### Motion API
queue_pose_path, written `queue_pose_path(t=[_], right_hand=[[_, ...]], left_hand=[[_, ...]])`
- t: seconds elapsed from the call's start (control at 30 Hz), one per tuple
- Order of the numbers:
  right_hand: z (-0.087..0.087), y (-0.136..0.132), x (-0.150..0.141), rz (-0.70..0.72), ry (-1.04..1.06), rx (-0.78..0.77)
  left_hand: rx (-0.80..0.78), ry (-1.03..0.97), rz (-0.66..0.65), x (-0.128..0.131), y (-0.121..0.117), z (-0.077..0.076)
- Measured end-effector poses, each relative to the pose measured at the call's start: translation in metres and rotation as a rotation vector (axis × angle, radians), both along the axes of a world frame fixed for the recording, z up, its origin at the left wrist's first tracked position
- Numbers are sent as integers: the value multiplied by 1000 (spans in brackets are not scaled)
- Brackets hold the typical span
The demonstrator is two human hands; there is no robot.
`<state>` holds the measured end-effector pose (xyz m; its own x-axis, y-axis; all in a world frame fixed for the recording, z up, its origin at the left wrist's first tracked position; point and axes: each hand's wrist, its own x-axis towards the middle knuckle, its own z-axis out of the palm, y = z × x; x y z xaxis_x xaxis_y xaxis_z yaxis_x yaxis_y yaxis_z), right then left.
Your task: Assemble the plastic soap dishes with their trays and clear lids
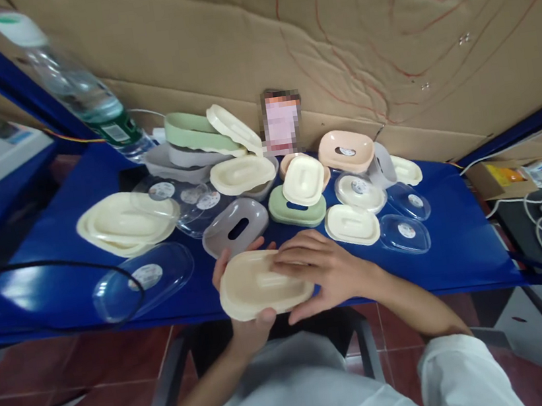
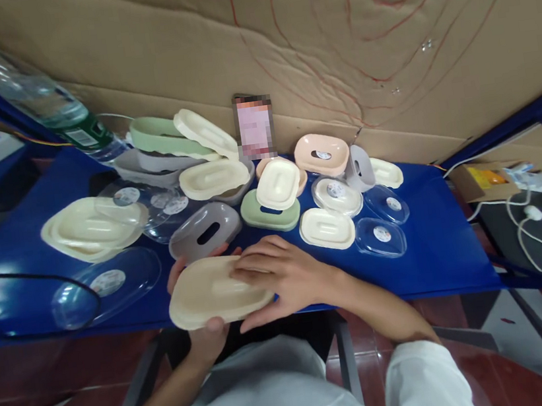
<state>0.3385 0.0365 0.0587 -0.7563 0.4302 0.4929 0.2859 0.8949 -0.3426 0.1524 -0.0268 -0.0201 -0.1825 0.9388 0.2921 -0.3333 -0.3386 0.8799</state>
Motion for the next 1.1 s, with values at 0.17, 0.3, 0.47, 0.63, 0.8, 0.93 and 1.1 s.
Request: queue_pose_path(t=[0.17,0.3,0.47,0.63,0.8,0.93,1.1], right_hand=[[-4,11,6,-85,30,8],[-7,31,25,-423,-153,73],[-24,52,38,-801,-299,144],[-32,46,27,-745,-262,202],[-35,24,0,-379,-330,191],[-47,12,-18,-203,-432,185],[-52,5,-20,-108,-377,168]], left_hand=[[-97,58,-85,0,3,-2],[9,136,-187,-9,1,-1],[203,553,219,-54,-1,3],[104,988,383,-102,-8,4],[20,1311,323,-117,-20,-8],[106,1338,208,-115,-23,-12],[179,1327,207,-122,-18,-8]])
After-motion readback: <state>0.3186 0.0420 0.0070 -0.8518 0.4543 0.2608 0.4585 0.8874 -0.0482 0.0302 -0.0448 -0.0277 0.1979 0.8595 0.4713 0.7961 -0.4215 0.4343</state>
